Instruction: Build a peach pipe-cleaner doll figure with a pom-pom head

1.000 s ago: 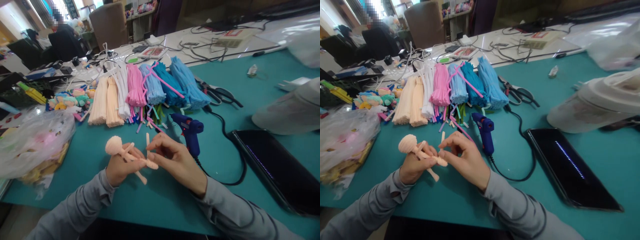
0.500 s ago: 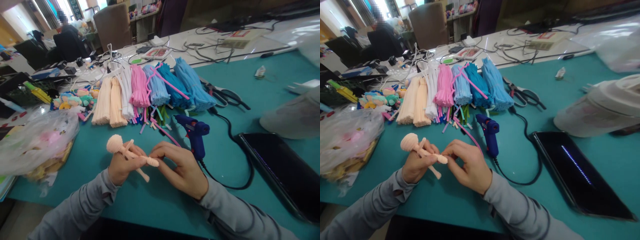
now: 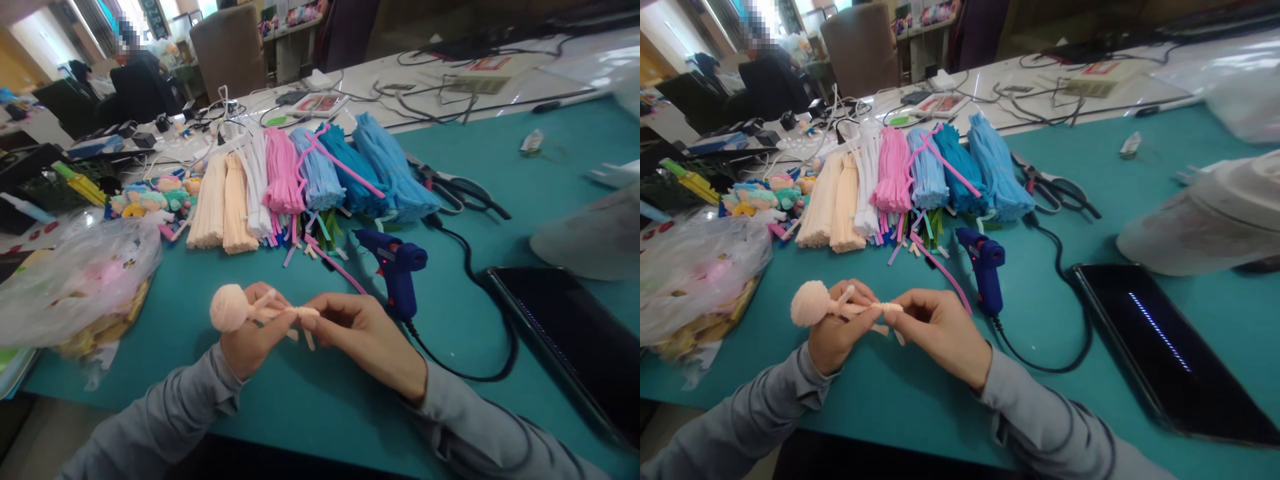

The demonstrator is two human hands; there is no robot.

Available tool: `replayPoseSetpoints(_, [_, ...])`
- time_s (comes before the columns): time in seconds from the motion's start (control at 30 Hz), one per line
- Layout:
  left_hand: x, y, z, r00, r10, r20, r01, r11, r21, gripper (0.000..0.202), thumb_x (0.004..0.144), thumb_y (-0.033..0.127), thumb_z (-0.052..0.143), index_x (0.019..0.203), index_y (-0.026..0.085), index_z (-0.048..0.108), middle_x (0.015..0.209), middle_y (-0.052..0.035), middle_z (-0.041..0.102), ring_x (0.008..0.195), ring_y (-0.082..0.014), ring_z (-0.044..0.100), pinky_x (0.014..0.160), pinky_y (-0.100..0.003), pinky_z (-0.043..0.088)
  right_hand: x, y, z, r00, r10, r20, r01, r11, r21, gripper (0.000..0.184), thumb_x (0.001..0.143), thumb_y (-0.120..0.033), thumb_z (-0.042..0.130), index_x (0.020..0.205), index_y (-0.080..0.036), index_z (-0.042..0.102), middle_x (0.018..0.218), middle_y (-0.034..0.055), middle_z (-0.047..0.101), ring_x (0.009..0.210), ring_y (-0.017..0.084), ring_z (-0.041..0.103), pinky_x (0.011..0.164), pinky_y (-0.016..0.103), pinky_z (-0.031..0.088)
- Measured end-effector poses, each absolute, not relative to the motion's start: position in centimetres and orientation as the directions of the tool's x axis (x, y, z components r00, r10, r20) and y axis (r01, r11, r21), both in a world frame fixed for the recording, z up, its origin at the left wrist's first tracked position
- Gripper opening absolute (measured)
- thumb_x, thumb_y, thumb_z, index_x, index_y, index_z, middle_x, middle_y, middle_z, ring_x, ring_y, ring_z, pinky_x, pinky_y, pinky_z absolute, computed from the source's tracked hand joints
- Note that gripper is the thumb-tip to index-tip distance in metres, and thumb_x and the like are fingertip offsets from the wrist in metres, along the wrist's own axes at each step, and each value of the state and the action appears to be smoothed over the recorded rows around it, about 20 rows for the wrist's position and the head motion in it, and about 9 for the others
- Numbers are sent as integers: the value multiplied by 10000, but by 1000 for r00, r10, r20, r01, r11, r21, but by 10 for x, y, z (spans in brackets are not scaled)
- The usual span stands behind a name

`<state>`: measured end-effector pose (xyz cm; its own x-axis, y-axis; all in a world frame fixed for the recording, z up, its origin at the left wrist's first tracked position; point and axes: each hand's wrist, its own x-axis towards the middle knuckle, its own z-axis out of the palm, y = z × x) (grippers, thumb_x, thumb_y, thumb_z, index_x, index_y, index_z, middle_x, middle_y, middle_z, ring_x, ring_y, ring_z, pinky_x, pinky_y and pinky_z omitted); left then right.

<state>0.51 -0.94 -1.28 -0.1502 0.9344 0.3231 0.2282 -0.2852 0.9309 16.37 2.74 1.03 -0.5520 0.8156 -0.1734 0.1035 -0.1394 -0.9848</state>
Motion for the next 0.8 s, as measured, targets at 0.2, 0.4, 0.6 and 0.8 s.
replayPoseSetpoints(0.2, [9, -11, -16, -128, 899, 419, 328, -360, 874, 115, 688, 152, 645, 648, 194, 545, 660, 8, 579, 594, -112, 589, 557, -231, 495, 160, 29, 9, -554, 784, -281, 74, -289, -954, 344, 646, -452, 671, 582, -125, 588, 519, -13, 564, 405, 44, 420, 419, 184, 345])
replayPoseSetpoints(0.4, [9, -7, -13, -153, 920, 361, 365, -287, 886, 94, 669, 177, 649, 617, 192, 572, 647, -4, 593, 603, -134, 602, 571, -255, 504, 159, 31, 6, -560, 775, -293, 66, -310, -948, 336, 683, -445, 640, 593, -124, 594, 494, -24, 553, 379, 32, 408, 410, 175, 340])
replayPoseSetpoints(0.6, [1, 0, -13, -260, 940, 222, 272, -149, 951, 120, 654, 187, 655, 573, 187, 566, 622, 1, 590, 633, -154, 600, 633, -288, 504, 158, 30, 3, -565, 782, -264, -52, -353, -934, 285, 721, -403, 619, 845, -157, 547, 648, 0, 638, 401, 57, 488, 414, 183, 391])
replayPoseSetpoints(0.8, [-2, 1, -22, -288, 950, 119, 194, -63, 979, 121, 661, 246, 668, 603, 172, 591, 627, 4, 573, 613, -144, 575, 575, -268, 480, 158, 23, -4, -469, 883, -22, -24, -38, -999, 131, 746, -220, 571, 729, -201, 442, 655, -13, 601, 484, 97, 545, 457, 208, 448])
